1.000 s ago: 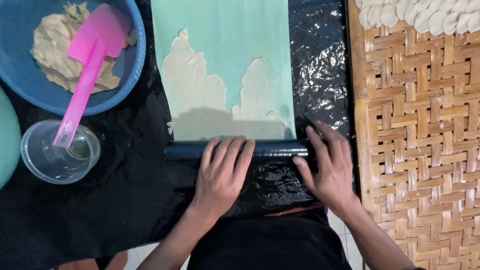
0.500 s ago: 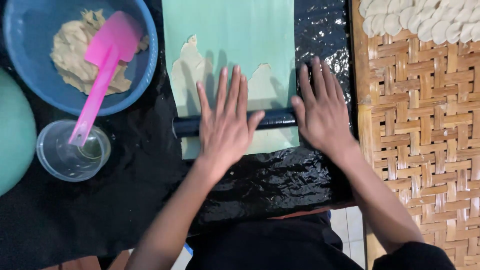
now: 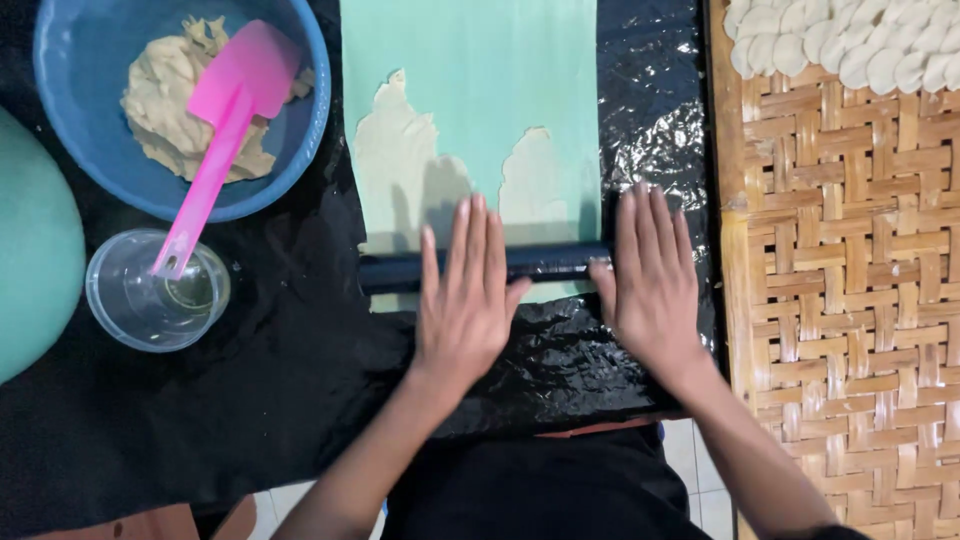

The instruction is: The person is using a rolling pin and a spatula to prepare dough on a green surface.

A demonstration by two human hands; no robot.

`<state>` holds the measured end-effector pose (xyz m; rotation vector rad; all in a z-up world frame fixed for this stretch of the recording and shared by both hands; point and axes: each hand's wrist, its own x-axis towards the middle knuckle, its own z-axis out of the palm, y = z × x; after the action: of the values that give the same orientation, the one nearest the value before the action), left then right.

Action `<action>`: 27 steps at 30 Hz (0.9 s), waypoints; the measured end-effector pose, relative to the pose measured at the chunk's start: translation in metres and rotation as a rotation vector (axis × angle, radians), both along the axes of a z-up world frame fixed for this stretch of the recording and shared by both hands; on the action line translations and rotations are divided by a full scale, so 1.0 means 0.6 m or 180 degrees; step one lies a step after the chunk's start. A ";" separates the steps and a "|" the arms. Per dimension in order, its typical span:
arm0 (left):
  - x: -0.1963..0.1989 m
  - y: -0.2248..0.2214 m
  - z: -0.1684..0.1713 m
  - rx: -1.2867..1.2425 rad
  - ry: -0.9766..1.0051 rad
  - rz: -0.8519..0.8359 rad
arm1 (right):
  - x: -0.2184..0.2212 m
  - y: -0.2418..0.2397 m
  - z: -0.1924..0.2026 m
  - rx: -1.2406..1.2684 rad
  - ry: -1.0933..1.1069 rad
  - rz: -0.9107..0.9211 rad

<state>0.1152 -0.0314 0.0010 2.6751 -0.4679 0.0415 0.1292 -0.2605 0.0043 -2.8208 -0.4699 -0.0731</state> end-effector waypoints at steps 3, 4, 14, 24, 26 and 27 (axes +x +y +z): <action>-0.064 -0.001 -0.005 0.0086 0.0044 0.0012 | -0.067 -0.002 -0.006 -0.0206 -0.0142 -0.0075; -0.068 0.004 -0.009 0.0085 0.0030 0.0014 | -0.076 -0.001 -0.003 -0.0207 -0.0155 -0.0074; -0.042 0.040 0.028 -0.0255 -0.0481 -0.0127 | -0.070 0.020 0.045 0.0521 -0.0201 -0.0188; 0.083 0.276 0.117 0.0427 -0.0885 0.1920 | -0.008 0.050 0.051 0.0408 -0.0206 0.0225; 0.111 0.299 0.094 0.0527 -0.0849 0.1837 | 0.010 0.067 0.055 0.0441 -0.0238 0.0242; 0.121 0.308 0.081 0.0612 -0.0720 0.1738 | 0.014 0.073 0.058 0.0436 -0.0188 0.0241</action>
<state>0.1880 0.1532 0.0497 2.9191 0.2187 0.4829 0.1374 -0.2167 0.0389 -2.6701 -0.5621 -0.1668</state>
